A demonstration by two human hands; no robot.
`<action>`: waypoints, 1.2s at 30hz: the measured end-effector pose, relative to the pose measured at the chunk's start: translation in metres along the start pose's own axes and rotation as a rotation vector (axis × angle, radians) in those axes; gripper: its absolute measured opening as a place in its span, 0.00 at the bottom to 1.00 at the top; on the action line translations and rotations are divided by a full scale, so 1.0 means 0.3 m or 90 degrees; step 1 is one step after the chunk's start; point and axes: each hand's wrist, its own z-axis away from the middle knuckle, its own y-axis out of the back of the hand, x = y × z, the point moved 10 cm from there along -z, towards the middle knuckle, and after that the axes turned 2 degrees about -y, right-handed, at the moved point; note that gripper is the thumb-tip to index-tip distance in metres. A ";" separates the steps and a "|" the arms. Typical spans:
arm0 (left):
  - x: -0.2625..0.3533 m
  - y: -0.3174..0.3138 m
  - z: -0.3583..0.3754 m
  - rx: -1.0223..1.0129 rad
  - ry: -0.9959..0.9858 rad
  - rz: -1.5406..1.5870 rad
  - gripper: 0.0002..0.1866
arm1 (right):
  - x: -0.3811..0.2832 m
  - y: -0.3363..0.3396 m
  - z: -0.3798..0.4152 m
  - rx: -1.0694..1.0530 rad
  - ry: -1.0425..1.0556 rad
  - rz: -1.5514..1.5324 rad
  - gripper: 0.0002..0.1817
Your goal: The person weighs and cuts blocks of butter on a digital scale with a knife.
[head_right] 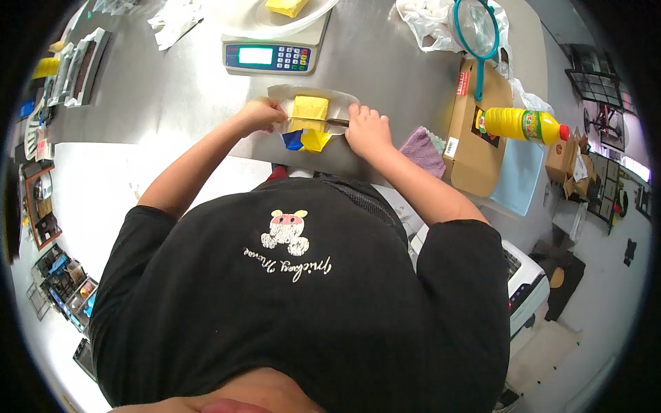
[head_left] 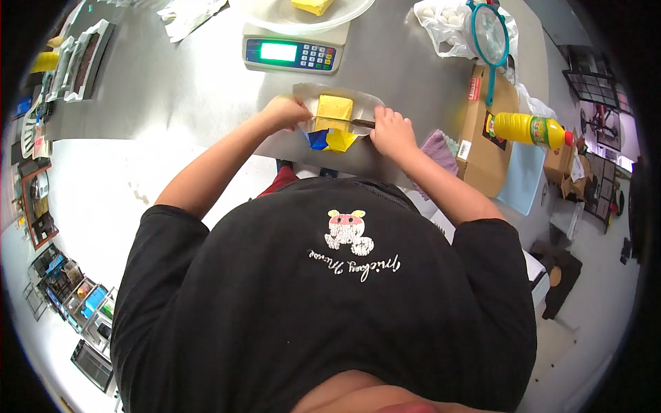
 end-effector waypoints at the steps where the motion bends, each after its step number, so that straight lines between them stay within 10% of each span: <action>1: -0.001 -0.001 0.005 -0.003 0.000 0.000 0.14 | -0.008 0.016 0.010 0.044 0.018 -0.047 0.13; 36: 0.023 0.015 -0.005 0.002 -0.010 -0.063 0.14 | -0.053 -0.060 0.008 0.010 -0.010 0.048 0.16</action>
